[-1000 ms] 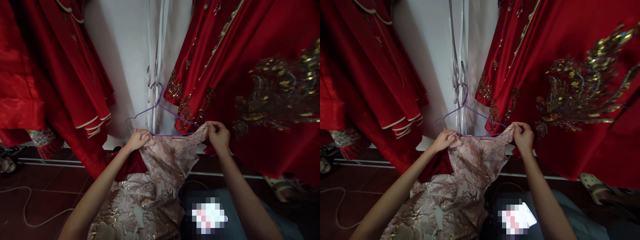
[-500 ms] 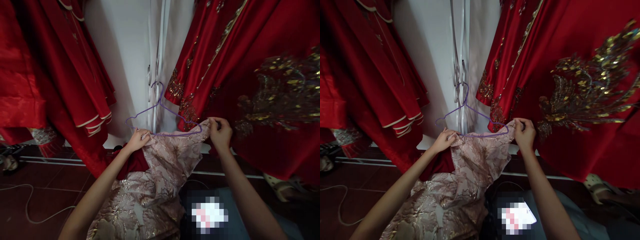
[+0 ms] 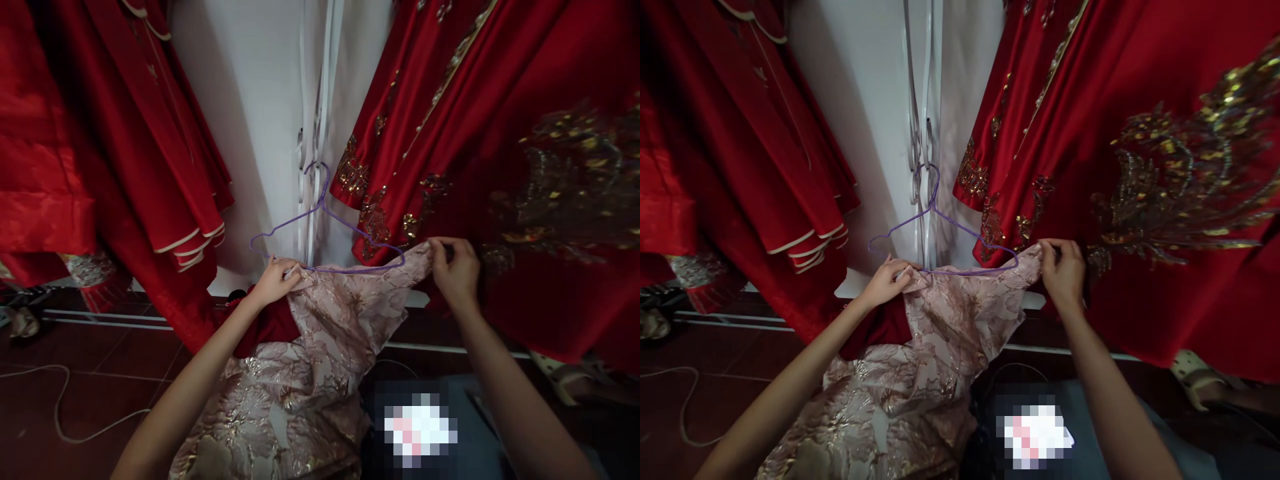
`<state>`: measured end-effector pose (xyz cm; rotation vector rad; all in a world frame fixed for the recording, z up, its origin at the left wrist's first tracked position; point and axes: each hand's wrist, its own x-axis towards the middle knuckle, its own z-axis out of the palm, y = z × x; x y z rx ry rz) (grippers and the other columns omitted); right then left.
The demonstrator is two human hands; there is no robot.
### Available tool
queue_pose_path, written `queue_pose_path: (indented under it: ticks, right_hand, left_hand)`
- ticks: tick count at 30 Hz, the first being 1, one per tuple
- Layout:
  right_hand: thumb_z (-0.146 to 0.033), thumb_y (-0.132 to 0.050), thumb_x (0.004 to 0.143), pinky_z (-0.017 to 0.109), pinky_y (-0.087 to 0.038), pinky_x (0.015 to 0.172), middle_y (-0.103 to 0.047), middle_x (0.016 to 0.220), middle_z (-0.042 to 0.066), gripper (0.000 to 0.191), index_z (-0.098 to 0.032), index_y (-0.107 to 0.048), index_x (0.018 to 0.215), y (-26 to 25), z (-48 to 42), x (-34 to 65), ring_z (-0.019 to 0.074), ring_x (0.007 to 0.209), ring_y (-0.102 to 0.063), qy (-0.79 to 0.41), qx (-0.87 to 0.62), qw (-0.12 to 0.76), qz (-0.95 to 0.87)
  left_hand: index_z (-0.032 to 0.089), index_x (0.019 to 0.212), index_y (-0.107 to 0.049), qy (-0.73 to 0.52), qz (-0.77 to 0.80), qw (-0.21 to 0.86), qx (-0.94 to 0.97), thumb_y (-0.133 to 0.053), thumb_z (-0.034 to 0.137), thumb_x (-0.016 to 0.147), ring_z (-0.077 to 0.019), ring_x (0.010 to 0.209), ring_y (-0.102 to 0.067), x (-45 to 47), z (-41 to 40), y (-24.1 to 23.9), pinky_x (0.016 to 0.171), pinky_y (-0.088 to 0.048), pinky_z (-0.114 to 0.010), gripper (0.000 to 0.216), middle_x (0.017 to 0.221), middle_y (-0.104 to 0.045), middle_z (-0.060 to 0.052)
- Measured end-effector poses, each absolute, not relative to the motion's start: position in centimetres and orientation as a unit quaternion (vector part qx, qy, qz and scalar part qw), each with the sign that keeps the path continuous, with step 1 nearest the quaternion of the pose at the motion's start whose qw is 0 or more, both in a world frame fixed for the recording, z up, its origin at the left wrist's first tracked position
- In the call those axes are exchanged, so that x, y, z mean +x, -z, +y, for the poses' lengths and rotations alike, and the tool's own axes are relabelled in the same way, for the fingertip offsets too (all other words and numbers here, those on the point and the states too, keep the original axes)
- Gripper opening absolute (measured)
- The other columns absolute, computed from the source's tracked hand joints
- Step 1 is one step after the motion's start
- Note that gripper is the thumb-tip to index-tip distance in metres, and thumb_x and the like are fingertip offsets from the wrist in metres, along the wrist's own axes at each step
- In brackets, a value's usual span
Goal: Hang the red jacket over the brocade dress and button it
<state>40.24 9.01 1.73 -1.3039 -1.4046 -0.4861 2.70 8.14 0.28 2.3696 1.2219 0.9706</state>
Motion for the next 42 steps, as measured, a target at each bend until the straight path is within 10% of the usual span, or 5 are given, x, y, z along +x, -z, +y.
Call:
queue_pose_path:
  ticks: [42]
  right_hand:
    - [-0.038,-0.045,0.085,0.033,-0.041,0.07,-0.053,0.063,-0.002,0.029,-0.022,-0.052,0.108,-5.1,10.7,33.9,0.0164,0.06,-0.052,0.101,-0.516,0.56,-0.64]
  left_hand:
    - [0.015,0.084,-0.063,-0.544,0.5,0.196,0.645,-0.055,0.048,0.076,-0.0162,0.079,-0.06,-6.4,12.7,6.0,0.075,-0.047,-0.027,0.035,0.084,-0.067,-0.006]
